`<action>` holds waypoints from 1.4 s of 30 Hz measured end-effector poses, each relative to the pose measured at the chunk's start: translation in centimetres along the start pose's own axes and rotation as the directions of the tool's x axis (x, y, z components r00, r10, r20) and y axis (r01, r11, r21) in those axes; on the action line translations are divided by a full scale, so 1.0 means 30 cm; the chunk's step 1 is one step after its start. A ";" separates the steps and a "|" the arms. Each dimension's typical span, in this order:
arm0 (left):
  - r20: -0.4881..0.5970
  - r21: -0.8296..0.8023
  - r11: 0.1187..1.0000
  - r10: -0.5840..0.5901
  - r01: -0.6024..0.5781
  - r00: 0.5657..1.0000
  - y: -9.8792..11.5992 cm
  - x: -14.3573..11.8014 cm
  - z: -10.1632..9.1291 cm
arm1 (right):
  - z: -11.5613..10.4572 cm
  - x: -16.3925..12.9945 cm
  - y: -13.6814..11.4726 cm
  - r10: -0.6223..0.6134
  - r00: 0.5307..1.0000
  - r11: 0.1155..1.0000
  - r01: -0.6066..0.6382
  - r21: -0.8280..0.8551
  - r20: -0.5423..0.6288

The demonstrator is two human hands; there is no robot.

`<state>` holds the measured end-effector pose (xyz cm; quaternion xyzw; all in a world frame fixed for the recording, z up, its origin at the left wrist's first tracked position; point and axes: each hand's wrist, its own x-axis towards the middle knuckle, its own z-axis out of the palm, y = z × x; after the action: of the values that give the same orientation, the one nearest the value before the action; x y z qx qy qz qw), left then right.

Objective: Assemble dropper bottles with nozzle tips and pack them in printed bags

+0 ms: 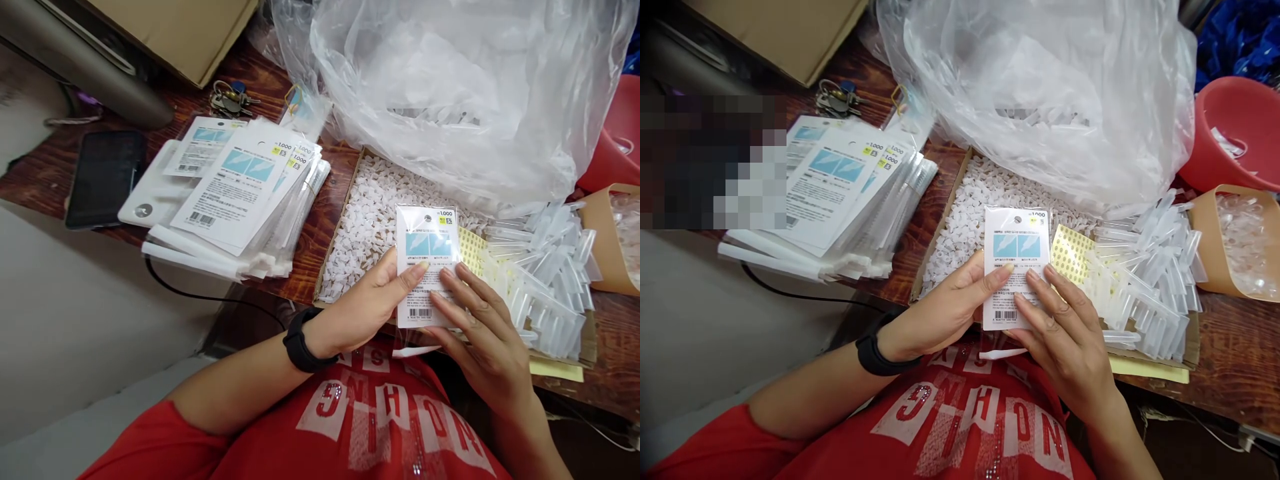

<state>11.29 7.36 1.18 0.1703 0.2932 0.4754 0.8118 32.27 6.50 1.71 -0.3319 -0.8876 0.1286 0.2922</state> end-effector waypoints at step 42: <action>-0.105 -0.011 0.992 -0.126 0.125 0.986 0.022 0.002 -0.060 | -0.025 0.020 -0.012 0.402 0.915 0.904 -0.402 0.149 0.033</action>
<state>9.72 7.73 0.13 0.1243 0.3446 0.4323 0.8240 32.18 6.66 2.71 -0.4842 -0.7880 0.2536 0.2833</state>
